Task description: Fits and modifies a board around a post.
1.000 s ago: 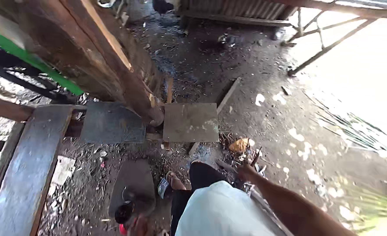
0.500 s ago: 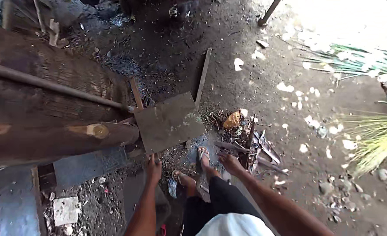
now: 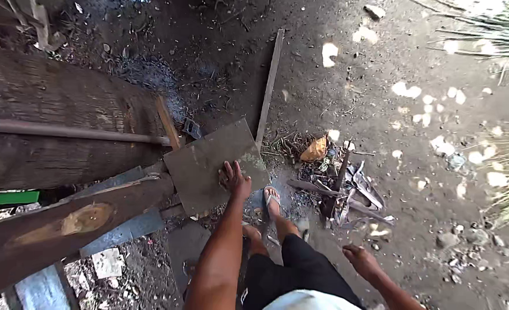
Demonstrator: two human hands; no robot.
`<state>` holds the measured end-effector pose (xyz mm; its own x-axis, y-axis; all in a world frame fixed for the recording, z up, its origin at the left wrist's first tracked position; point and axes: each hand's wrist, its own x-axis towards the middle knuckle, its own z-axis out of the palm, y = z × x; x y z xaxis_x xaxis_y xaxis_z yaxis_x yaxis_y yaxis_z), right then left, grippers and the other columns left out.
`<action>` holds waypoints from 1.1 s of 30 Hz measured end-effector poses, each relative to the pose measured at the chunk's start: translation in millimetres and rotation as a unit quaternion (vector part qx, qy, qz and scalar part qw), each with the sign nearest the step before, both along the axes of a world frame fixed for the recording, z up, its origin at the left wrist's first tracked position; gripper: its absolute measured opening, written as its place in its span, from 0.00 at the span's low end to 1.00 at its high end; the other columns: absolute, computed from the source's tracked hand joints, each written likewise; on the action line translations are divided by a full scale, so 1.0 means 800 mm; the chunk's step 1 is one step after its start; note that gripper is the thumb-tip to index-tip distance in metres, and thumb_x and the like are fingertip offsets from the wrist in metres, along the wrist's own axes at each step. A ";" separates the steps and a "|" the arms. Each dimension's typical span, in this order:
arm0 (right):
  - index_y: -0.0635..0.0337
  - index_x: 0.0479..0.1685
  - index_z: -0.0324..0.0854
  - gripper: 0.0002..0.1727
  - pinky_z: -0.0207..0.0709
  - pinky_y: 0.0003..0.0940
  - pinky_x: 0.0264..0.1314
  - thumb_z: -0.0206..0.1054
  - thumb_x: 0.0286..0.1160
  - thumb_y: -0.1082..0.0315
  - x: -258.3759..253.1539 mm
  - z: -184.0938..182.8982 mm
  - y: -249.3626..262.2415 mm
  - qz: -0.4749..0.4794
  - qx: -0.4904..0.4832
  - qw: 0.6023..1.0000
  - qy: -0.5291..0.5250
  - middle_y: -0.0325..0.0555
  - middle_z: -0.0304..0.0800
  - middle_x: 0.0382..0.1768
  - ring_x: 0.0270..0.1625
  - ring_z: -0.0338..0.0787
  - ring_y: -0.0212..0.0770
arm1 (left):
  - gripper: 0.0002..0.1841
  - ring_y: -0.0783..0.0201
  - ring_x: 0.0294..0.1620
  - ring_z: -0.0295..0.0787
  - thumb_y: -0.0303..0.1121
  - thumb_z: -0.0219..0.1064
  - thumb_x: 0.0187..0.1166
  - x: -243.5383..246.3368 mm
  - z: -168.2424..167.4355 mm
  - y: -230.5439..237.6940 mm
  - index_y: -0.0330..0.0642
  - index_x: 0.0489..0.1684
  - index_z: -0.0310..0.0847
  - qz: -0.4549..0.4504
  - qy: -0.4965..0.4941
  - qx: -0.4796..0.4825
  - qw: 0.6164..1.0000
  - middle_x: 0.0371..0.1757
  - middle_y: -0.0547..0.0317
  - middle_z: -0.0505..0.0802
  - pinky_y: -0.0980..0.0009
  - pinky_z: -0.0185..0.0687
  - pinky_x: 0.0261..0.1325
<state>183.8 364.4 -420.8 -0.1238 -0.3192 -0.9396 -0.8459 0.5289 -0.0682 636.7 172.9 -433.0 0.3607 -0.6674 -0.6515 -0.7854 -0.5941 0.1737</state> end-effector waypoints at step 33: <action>0.57 0.63 0.86 0.25 0.85 0.35 0.29 0.51 0.90 0.50 0.362 0.246 -0.291 -0.139 -0.236 0.877 -0.395 0.46 0.91 0.35 0.24 0.86 0.37 | 0.16 0.67 0.16 0.82 0.36 0.57 0.91 0.302 0.255 0.211 0.37 0.64 0.84 0.356 0.319 -0.346 0.807 0.25 0.61 0.86 0.69 0.88 0.23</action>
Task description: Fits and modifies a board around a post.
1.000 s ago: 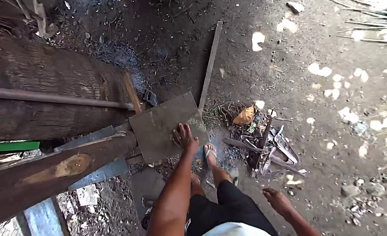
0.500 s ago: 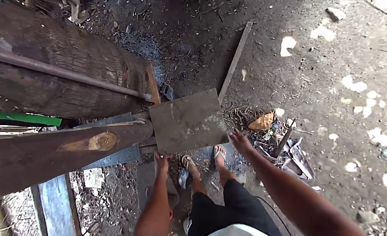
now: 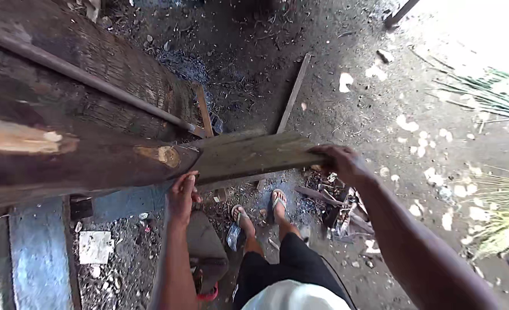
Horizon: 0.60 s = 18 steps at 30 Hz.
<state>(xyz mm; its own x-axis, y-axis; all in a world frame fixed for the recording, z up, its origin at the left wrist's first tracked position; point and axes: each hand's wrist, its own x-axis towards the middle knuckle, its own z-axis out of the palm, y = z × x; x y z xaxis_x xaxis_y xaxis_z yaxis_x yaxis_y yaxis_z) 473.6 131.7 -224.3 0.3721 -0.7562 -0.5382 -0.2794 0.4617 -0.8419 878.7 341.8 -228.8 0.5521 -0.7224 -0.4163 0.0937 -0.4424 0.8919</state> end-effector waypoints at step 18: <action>0.57 0.44 0.82 0.19 0.65 0.26 0.15 0.68 0.82 0.48 0.014 -0.130 -0.180 0.137 0.093 0.976 0.144 0.34 0.69 0.15 0.12 0.66 0.29 | 0.28 0.46 0.33 0.93 0.54 0.58 0.90 -0.027 -0.077 -0.177 0.35 0.68 0.77 -0.087 -0.190 0.253 0.945 0.48 0.37 0.91 0.45 0.92 0.42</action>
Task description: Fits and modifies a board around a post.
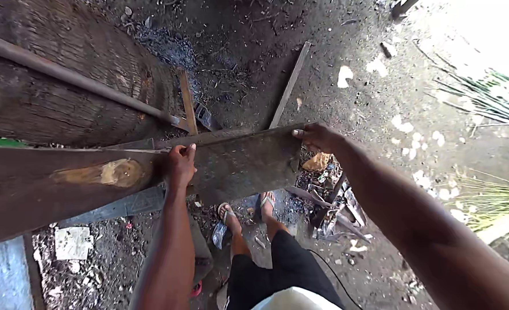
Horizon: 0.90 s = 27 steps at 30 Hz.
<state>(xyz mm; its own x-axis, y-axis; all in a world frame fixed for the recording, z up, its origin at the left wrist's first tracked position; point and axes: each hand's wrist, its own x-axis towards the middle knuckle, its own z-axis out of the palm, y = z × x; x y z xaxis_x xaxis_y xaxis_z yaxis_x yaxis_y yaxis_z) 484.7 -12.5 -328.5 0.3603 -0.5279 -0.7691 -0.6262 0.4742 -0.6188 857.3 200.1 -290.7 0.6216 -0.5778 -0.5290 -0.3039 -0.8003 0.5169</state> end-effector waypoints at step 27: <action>0.46 0.87 0.70 0.40 0.76 0.60 0.74 0.65 0.79 0.35 -0.003 -0.171 0.124 0.015 -0.115 0.980 0.161 0.56 0.91 0.64 0.69 0.88 0.56 | 0.31 0.45 0.59 0.91 0.45 0.59 0.92 -0.121 -0.214 0.183 0.43 0.89 0.53 0.492 0.275 -0.106 0.819 0.69 0.35 0.84 0.50 0.90 0.59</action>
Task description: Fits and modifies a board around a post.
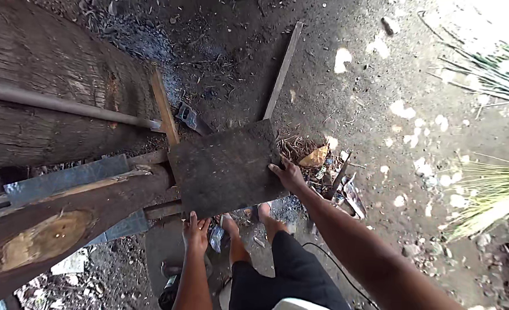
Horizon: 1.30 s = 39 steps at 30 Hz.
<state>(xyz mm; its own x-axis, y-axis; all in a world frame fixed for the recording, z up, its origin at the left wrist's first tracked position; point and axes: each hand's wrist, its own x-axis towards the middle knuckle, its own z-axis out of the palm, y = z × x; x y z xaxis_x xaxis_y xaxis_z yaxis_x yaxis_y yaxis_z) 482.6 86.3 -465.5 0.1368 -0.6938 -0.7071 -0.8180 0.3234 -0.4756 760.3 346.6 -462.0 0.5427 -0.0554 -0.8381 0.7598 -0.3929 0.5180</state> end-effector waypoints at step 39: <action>0.50 0.89 0.66 0.41 0.73 0.72 0.72 0.61 0.83 0.35 0.034 0.003 -0.015 0.071 -0.019 0.997 0.010 0.64 0.86 0.69 0.71 0.85 0.66 | 0.27 0.44 0.54 0.93 0.43 0.61 0.91 0.037 -0.011 0.003 0.33 0.80 0.65 0.014 -0.062 -0.016 0.998 0.64 0.32 0.86 0.52 0.93 0.54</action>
